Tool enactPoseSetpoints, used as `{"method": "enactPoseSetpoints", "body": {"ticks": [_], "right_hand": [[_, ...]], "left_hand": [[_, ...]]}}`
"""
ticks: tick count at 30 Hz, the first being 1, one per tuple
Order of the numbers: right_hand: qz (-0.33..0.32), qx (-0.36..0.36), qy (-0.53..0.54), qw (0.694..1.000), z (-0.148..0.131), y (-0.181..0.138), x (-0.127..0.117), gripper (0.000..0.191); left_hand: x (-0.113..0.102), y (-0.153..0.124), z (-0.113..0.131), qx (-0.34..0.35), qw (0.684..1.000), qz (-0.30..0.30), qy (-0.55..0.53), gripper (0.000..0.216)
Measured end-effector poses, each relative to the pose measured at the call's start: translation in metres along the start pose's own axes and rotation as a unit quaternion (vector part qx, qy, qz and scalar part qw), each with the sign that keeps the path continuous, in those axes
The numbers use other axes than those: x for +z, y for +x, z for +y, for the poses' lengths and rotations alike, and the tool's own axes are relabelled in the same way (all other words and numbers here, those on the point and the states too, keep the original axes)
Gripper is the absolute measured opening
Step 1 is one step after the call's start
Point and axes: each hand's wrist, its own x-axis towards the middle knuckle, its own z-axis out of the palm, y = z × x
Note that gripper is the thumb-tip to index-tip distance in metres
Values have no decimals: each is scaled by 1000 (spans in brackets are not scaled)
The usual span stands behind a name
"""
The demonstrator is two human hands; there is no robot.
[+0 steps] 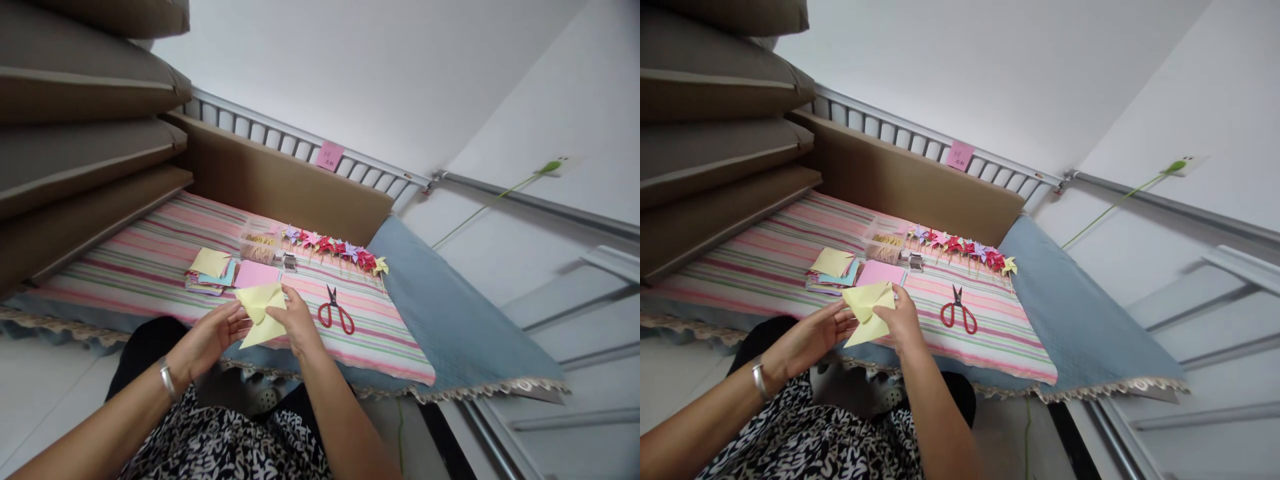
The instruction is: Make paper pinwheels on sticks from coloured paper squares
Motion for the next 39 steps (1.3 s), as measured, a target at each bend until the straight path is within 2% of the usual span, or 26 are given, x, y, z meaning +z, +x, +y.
{"method": "enactPoseSetpoints", "body": {"ticks": [4,7,24,26,28,30,34,36,39], "right_hand": [[63,-31,11,997,11,0,14,63],[91,-44,-7,995,16,-1,19,61],[54,-25,24,998,14,-5,20,59],[58,-39,0,998,14,-7,17,60],[80,-88,-60,991,15,-13,9,56],[103,-175,-155,967,19,-23,-2,45],[83,-348,-333,872,30,-46,-21,32],[65,-388,-383,836,35,-53,-24,32],[52,-408,-425,806,37,-54,-23,32]], "left_hand": [[11,1,-14,58,998,32,23,26],[18,4,-15,63,994,63,58,35],[23,5,-8,47,985,125,113,23],[22,5,-4,46,983,125,123,21],[20,4,0,46,982,131,129,20],[17,4,4,48,980,142,134,19],[15,3,11,53,975,161,143,15],[16,4,12,52,974,163,146,14],[18,5,11,50,974,158,152,13]]}}
